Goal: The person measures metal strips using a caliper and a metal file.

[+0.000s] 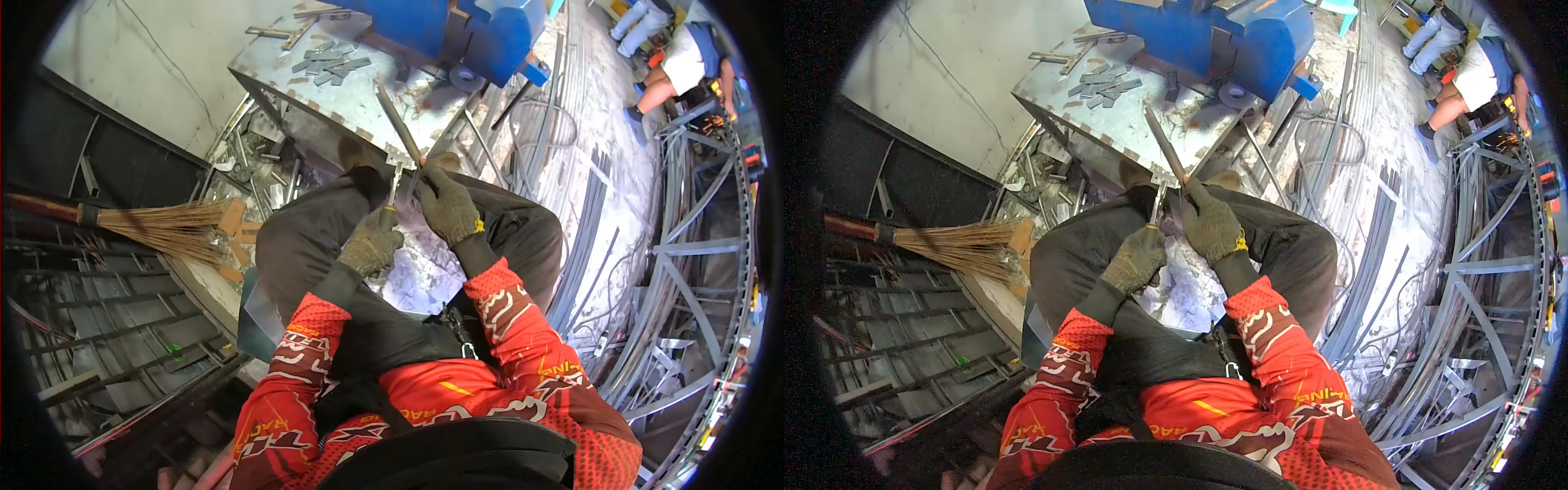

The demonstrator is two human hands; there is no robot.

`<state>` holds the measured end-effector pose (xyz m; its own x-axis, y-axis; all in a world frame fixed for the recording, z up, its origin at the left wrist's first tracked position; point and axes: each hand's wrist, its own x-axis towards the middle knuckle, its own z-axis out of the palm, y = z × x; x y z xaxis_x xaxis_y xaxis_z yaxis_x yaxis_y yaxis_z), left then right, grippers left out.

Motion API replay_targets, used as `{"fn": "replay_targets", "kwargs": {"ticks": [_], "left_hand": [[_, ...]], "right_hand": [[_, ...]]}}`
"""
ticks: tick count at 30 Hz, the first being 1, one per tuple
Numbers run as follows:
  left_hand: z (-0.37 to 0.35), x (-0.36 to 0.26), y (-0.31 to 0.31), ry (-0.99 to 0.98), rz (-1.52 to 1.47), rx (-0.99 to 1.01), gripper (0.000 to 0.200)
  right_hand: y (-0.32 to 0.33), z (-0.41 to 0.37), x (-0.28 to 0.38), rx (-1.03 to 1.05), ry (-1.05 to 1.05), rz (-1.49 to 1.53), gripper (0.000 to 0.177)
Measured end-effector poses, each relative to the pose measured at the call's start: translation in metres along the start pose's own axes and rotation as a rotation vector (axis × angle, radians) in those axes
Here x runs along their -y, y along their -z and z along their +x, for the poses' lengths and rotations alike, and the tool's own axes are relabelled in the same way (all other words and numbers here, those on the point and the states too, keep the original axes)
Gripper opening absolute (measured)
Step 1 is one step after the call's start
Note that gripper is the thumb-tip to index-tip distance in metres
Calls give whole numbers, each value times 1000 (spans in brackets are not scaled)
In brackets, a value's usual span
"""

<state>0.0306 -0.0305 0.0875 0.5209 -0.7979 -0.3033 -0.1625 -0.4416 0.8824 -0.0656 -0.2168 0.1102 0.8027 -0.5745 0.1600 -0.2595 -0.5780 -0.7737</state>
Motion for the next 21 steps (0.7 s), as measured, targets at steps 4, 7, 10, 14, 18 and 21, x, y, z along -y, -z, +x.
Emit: {"fn": "replay_targets", "kwargs": {"ticks": [4,7,10,14,18,21], "left_hand": [[20,28,2,-1147,678,-322,31],[-1,11,-3,-484,159,-104,28],[-1,1,-2,-110,10,28,26],[-3,-20,2,101,-63,-21,25],[3,-3,13,-24,183,143,23],[1,4,6,22,-30,86,19]], "right_hand": [[17,-51,17,16,-68,-21,56],[32,-106,23,69,-119,-68,56],[28,-76,21,32,-48,-56,54],[11,0,8,48,-33,-68,52],[11,-2,15,30,16,-18,50],[26,-51,29,65,-98,-42,52]]}}
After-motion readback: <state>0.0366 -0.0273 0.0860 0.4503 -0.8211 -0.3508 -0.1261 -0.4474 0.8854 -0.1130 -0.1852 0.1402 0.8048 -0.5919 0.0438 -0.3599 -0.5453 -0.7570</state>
